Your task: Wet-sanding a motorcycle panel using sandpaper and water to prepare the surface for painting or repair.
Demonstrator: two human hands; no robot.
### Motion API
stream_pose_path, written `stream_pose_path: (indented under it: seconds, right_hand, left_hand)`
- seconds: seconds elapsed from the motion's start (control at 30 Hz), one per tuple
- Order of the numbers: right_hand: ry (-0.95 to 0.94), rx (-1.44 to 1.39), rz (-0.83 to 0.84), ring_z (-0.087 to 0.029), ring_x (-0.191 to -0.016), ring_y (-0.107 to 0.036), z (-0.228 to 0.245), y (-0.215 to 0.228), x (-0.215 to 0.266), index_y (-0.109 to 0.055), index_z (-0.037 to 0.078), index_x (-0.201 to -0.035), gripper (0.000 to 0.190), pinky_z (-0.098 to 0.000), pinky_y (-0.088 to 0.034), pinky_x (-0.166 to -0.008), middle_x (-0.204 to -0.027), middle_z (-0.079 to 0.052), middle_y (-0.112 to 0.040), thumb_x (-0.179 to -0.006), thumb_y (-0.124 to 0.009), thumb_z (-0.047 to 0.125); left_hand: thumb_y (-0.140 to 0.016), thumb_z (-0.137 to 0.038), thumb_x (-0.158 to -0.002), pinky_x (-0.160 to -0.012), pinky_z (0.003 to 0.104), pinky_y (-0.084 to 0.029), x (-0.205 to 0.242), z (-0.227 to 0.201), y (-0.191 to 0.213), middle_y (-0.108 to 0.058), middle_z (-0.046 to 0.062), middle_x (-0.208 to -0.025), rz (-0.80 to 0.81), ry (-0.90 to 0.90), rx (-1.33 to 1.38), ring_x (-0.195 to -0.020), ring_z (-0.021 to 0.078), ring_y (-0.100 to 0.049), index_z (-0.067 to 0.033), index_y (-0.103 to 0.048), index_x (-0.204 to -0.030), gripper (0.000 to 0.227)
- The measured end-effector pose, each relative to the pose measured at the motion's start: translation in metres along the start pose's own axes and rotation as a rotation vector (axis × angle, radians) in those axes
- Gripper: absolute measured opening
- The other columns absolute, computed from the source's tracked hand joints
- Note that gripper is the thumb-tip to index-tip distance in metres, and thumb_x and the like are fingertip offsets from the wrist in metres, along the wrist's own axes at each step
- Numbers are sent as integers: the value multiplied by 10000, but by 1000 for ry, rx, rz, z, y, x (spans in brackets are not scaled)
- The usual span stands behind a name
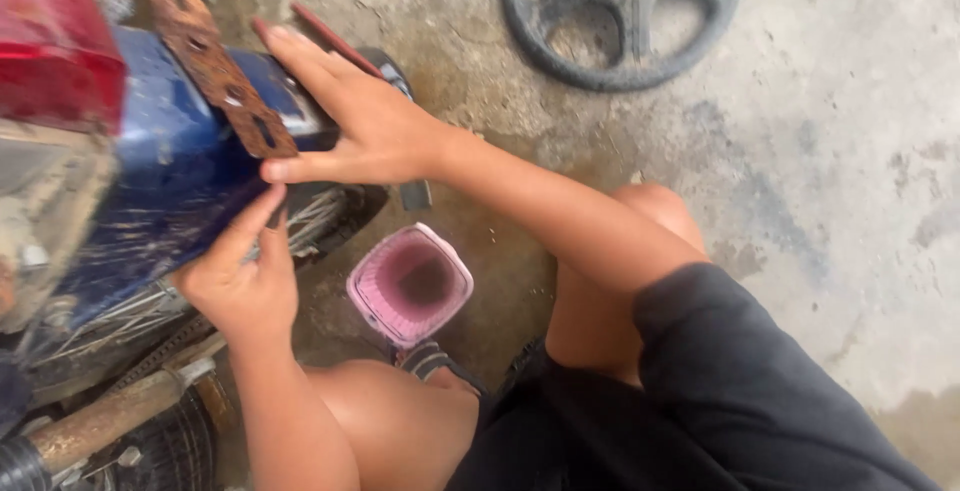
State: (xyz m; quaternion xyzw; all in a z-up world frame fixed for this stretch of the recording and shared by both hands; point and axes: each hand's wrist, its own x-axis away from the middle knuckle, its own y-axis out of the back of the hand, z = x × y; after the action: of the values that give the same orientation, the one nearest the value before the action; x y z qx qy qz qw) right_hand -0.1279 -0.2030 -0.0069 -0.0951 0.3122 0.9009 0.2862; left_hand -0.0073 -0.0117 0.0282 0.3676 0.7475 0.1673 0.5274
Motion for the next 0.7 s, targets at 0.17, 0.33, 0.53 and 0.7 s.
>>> stream_pose_path:
  seconds: [0.17,0.33,0.53,0.7]
  right_hand:
    - [81,66,-137,-359,-1703,-193,15,-12,64,-15,88,-1686,1313,-519,-240,-1455,-1778,-185,-109,-863,-796,750]
    - [-69,91,11,-406,-1616,-299,11,25,68,-47,67,-1648,1200,-525,-296,-1342,-1727,-232,-239,-890,-946,307]
    - [-46,-140,-244,-314,-1674,-244,2,77,68,-256,115,-1653,644,-507,-213,-1437,-1732,-93,-318,-1098,-467,-135]
    - [-54,-378,-410,-250,-1561,-433,9,107,62,-437,-2,-1526,480,-379,-295,-1386,-1604,-145,-484,-1077,-346,-148]
  left_hand:
    - [-770,171,-1059,-691,387,-460,20,14,0,-791,191,-1026,39,65,10,-713,158,-538,-31,-804,-1188,242]
    - [-753,148,-1037,-625,373,-423,27,13,7,-778,182,-974,111,94,-49,-621,226,-471,-53,-806,-1198,263]
    - [-719,103,-1027,-719,319,-516,24,4,5,-777,123,-1081,273,177,-6,-815,197,-681,-60,-781,-1197,243]
    - [-685,135,-979,-717,322,-537,19,-3,-12,-785,95,-1078,289,144,-50,-864,188,-713,-74,-793,-1148,291]
